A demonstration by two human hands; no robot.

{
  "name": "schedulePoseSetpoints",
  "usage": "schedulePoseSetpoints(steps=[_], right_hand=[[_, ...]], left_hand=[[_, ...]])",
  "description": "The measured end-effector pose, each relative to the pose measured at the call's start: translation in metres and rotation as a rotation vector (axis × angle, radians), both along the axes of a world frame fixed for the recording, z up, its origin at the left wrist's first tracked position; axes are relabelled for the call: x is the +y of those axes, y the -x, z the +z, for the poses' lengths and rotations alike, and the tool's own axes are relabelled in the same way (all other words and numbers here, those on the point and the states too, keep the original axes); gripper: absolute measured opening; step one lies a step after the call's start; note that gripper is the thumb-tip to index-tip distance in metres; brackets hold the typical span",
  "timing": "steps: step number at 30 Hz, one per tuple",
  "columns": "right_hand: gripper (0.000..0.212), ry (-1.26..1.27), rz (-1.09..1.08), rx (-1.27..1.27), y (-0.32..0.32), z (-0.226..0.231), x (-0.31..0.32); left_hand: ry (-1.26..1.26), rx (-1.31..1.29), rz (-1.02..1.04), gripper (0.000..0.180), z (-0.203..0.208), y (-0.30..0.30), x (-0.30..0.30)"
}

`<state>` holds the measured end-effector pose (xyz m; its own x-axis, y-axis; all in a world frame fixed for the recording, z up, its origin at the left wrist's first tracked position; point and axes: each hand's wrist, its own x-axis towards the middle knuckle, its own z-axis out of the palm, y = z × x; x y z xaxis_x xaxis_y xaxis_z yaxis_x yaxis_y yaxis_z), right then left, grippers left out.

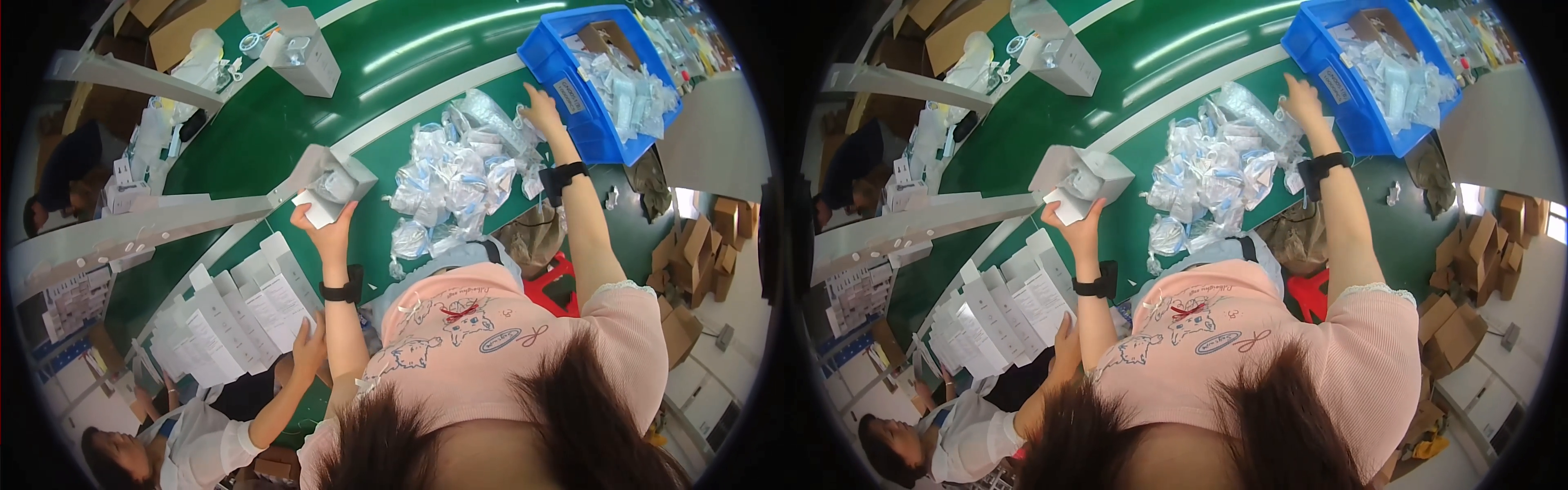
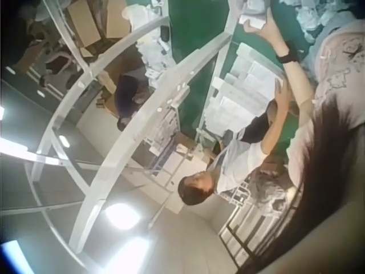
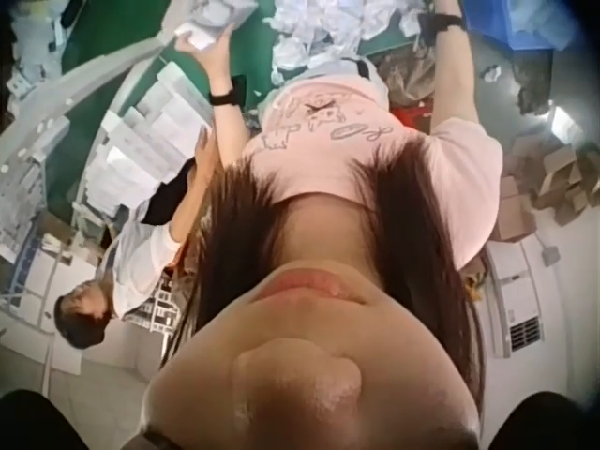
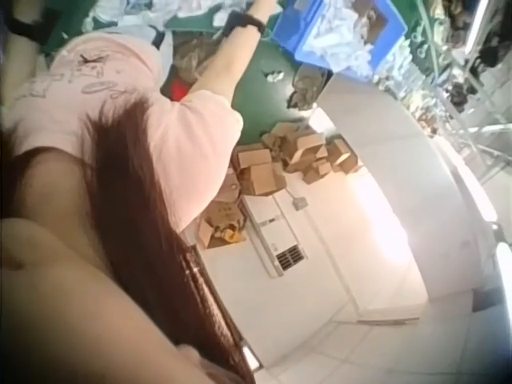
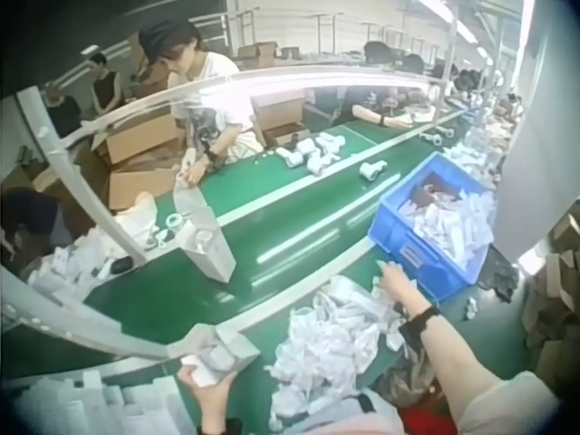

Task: The person packages items by placing a manual and a bubble-wrapped device into a white box before setting it aside. They repeat this process multiple times, occasionally moving small white bags on the table.

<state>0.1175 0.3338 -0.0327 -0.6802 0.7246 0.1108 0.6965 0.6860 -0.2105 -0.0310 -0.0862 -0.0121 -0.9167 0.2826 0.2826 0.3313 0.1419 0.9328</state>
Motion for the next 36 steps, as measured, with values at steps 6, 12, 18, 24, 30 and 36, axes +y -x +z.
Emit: schedulePoseSetpoints(steps=[6,12,18,24,30,36], right_hand=[[0.055,0.287,0.102,-0.034,-0.04,-0.054,0.041],[0.04,0.194,0.328,0.333,-0.018,0.015,0.004],[0.027,0.563,0.434,0.679,0.061,0.122,-0.109],[0.026,1.18,0.782,0.965,0.112,0.126,-0.185],[0.021,0.756,1.255,0.83,0.138,0.105,-0.237],[0.016,0.144,1.572,0.472,0.147,0.088,-0.23]], left_hand=[[0.094,0.069,0.018,0.061,0.037,0.0,0.011],[0.522,0.053,-0.01,0.041,0.062,0.007,0.007],[0.422,0.286,0.047,0.022,0.087,0.009,0.027],[0.432,0.205,-0.01,0.016,0.07,0.025,0.017],[0.391,-0.081,0.111,0.016,0.07,0.035,0.011],[0.335,-0.202,0.11,0.014,0.067,0.041,0.004]])
